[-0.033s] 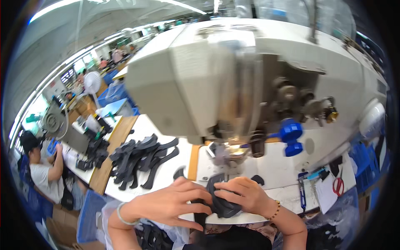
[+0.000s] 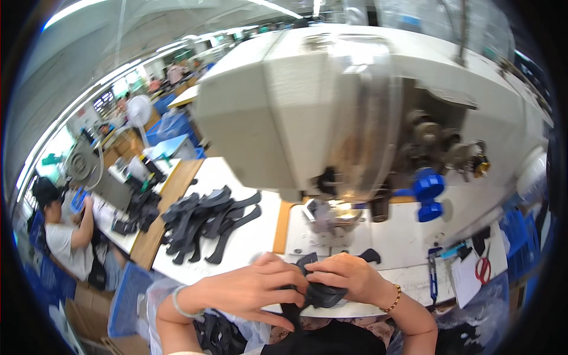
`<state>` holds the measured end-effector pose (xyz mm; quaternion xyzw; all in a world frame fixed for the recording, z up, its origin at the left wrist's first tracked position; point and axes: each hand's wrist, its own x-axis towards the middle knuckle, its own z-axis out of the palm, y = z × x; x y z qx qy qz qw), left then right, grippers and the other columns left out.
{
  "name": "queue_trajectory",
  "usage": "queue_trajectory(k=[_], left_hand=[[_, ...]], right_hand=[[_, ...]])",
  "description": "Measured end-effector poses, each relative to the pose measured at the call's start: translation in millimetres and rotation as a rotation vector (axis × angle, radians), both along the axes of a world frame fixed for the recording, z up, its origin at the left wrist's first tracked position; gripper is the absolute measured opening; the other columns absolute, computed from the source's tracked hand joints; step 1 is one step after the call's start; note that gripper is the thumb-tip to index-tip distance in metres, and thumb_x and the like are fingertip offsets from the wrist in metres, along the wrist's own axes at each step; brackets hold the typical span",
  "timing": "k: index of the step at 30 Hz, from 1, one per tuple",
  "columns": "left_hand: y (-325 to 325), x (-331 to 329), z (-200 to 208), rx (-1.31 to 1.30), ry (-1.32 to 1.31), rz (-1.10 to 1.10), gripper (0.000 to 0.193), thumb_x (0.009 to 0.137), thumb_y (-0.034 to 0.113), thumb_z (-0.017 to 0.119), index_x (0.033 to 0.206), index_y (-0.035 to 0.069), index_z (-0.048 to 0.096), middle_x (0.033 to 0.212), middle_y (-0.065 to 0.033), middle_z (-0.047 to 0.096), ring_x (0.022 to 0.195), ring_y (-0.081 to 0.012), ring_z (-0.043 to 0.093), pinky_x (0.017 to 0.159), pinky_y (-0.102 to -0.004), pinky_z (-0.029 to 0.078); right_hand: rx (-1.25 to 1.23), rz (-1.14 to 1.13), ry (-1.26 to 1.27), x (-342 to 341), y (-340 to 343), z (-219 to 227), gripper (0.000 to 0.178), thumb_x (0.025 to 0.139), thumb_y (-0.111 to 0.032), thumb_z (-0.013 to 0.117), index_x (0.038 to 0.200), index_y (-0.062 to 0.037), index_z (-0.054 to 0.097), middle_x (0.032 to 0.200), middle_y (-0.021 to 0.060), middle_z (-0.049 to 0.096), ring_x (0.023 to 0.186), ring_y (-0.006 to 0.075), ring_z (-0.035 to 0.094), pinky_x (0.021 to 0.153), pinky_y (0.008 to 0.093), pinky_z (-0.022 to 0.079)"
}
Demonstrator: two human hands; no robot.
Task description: The person aligns shoe component pieces by hand and sews them together using a sewing machine.
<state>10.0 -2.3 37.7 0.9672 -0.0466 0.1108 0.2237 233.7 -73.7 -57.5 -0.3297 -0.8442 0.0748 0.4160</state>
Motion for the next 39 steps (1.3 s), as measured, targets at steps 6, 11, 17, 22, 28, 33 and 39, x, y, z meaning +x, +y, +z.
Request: queue_trajectory(k=[6, 11, 17, 22, 28, 33, 39], left_hand=[[-14, 0, -66, -0.097, -0.091, 0.162, 0.027, 0.079, 0.026, 0.073, 0.082, 0.007, 0.054, 0.08, -0.004, 0.054, 0.076, -0.0217, 0.052, 0.069, -0.031, 0.039], [-1, -10, -61, -0.401, -0.35, 1.029, 0.024, 0.093, 0.014, 0.055, 0.078, 0.0, 0.044, 0.059, -0.0084, 0.041, 0.051, -0.0138, 0.034, 0.047, -0.0296, 0.034], [10, 3, -67, -0.614, -0.581, 0.93, 0.026, 0.1, 0.017, 0.041, 0.077, 0.006, 0.039, 0.064, 0.0021, 0.038, 0.057, -0.0056, 0.032, 0.05, -0.0213, 0.027], [15, 5, -52, -0.752, -0.644, 0.633, 0.033, 0.098, 0.027, 0.043, 0.091, -0.004, 0.054, 0.071, -0.0035, 0.044, 0.062, -0.0103, 0.041, 0.057, -0.0243, 0.034], [11, 10, -11, -0.765, -0.587, 0.639, 0.03, 0.095, 0.011, 0.046, 0.068, -0.004, 0.051, 0.078, -0.0042, 0.048, 0.065, -0.0089, 0.044, 0.056, -0.0226, 0.035], [7, 20, 7, -0.162, -0.555, 0.542, 0.014, 0.088, 0.0, 0.053, 0.075, -0.005, 0.054, 0.078, -0.0091, 0.049, 0.067, -0.0176, 0.048, 0.059, -0.027, 0.039], [28, 45, -8, -0.204, -0.226, 0.675, 0.014, 0.09, 0.011, 0.057, 0.085, -0.002, 0.056, 0.081, -0.0162, 0.052, 0.068, -0.0314, 0.051, 0.061, -0.037, 0.042]], right_hand=[[-0.384, 0.214, 0.276, -14, 25, -14, 0.046, 0.071, 0.006, 0.064, 0.116, -0.0043, 0.059, 0.122, 0.0085, 0.058, 0.106, 0.0236, 0.059, 0.087, 0.0312, 0.05], [-0.042, -0.306, 0.498, 3, 15, 10, 0.029, 0.074, 0.008, 0.062, 0.102, 0.0014, 0.061, 0.094, 0.0102, 0.065, 0.07, 0.0139, 0.064, 0.07, 0.0258, 0.053], [0.266, -0.432, -0.195, -43, 12, 8, 0.028, 0.073, -0.017, 0.071, 0.099, -0.0097, 0.065, 0.097, 0.0055, 0.059, 0.082, 0.0209, 0.058, 0.071, 0.0311, 0.047], [0.407, -0.412, -0.064, -21, 32, -3, 0.037, 0.067, -0.008, 0.065, 0.105, -0.0111, 0.068, 0.096, 0.0019, 0.057, 0.068, 0.0129, 0.052, 0.055, 0.0243, 0.044], [0.647, -0.427, -0.103, -5, 41, 1, 0.038, 0.065, -0.007, 0.069, 0.103, -0.0144, 0.07, 0.094, -0.0031, 0.055, 0.067, 0.011, 0.048, 0.051, 0.0222, 0.039], [0.583, -0.533, -0.043, 6, 56, -5, 0.033, 0.06, -0.012, 0.078, 0.092, -0.0188, 0.073, 0.088, -0.006, 0.055, 0.072, 0.0104, 0.053, 0.056, 0.0236, 0.046], [0.507, -0.693, -0.173, 28, 43, -24, 0.025, 0.071, -0.005, 0.069, 0.093, -0.0157, 0.072, 0.092, -0.0024, 0.058, 0.084, 0.0159, 0.061, 0.066, 0.0304, 0.052]])
